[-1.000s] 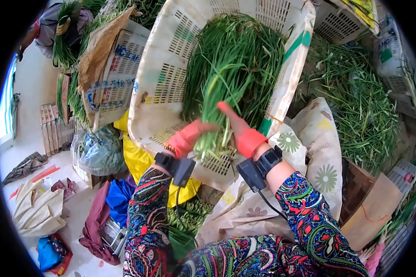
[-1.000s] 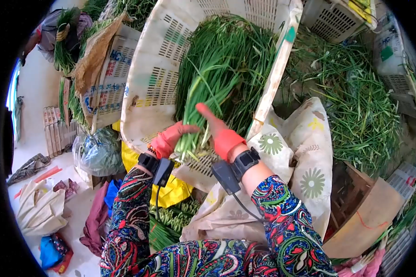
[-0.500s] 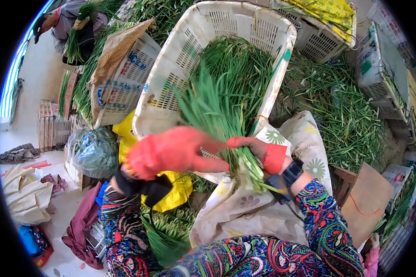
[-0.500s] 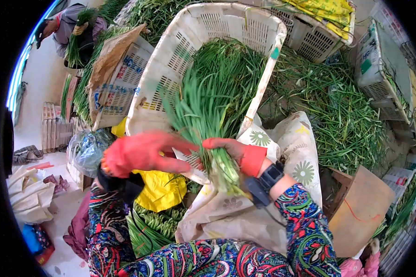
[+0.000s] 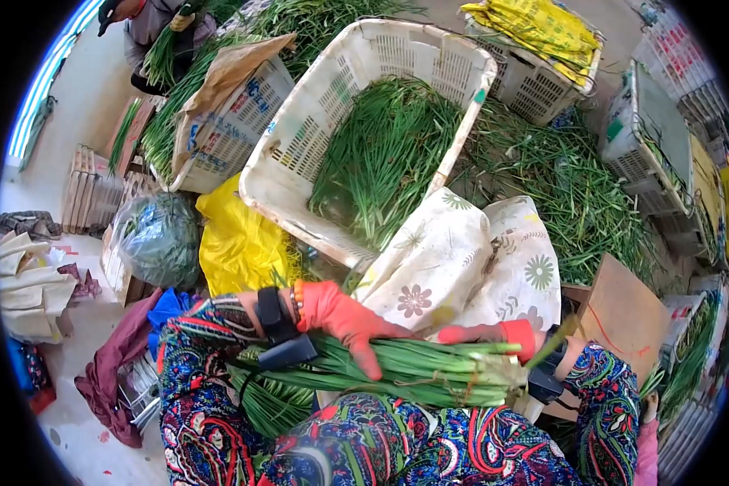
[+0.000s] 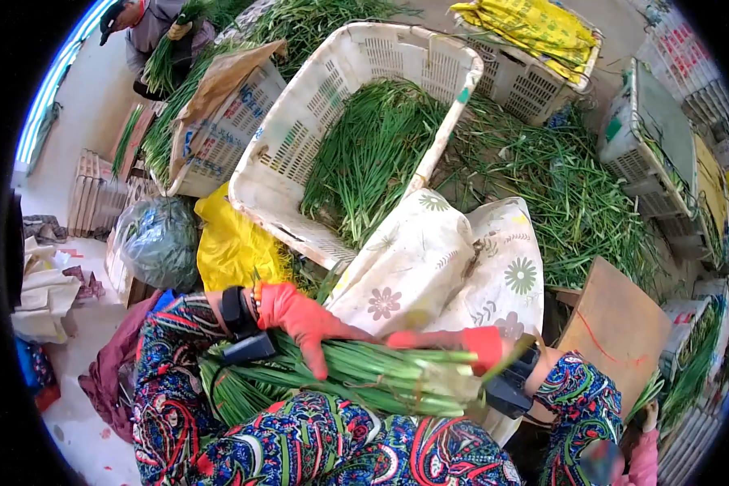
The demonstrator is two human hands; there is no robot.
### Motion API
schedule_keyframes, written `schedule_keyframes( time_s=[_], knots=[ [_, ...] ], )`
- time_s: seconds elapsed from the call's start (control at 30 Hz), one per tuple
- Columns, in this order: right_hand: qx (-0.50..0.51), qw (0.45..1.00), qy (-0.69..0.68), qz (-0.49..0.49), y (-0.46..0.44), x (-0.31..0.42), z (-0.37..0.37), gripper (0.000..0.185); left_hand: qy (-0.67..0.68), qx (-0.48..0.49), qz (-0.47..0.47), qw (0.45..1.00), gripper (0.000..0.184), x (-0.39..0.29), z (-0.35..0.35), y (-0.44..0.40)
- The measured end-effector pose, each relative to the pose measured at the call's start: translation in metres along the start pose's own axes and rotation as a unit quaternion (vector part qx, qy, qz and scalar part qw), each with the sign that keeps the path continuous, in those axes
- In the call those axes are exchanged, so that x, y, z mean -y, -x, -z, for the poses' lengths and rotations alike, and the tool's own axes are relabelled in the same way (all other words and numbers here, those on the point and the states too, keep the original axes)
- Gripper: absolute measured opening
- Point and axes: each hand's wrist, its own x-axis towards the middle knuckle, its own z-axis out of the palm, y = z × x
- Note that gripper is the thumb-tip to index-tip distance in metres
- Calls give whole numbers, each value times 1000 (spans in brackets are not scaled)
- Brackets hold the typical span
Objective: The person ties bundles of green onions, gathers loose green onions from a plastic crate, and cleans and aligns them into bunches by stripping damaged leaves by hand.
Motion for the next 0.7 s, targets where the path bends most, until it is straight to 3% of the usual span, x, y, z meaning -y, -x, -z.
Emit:
schedule_keyframes(
  time_s=[0.03, 0.13, 0.2, 0.27, 0.3, 0.37, 0.4, 0.43, 0.5, 0.53, 0.57, 0.6, 0.67, 0.7],
  knots=[
    [13, 999, 23, 34, 7, -11, 17, 42, 21, -1, -12, 1000, 91, 2, -9, -3],
    [-85, 995, 16, 47, 13, -49, 68, 42, 62, -63, -59, 994, 92, 19, -29, -6],
    [84, 946, -304, 80, 12, -63, 59, 46, 80, -93, -49, 991, 91, 39, -28, -7],
    [-5, 983, -84, 163, 12, -70, 61, 60, 186, -126, -36, 974, 88, 39, -24, -7],
    [-36, 975, -102, 193, 8, -65, 51, 71, 224, -150, -18, 963, 88, 31, -18, -7],
    [-31, 966, -23, 257, -7, -55, 44, 63, 230, -213, -25, 949, 85, 41, 4, -15],
    [-31, 955, -10, 294, -16, -43, 41, 61, 285, -224, -52, 930, 83, 18, 13, -23],
    [-33, 943, 2, 331, -25, -31, 38, 60, 250, -275, -72, 926, 77, -2, 26, -35],
    [-45, 907, -34, 418, -42, 11, 33, 61, 194, -323, -3, 926, 75, -57, 55, -54],
    [-136, 880, -84, 447, -54, 26, 51, 51, 123, -313, -135, 932, 71, -57, 77, -75],
    [-101, 867, -141, 467, -59, 47, 68, 44, 84, -329, -80, 937, 73, -59, 101, -84],
    [-100, 854, -162, 483, -55, 70, 72, 43, 114, -328, -89, 934, 74, -56, 126, -100],
    [-147, 819, -200, 517, -59, 101, 104, 40, 66, -345, -92, 932, 70, -68, 159, -132],
    [-155, 814, -240, 506, -62, 112, 127, 37, 92, -355, -34, 930, 66, -81, 169, -144]
  ],
)
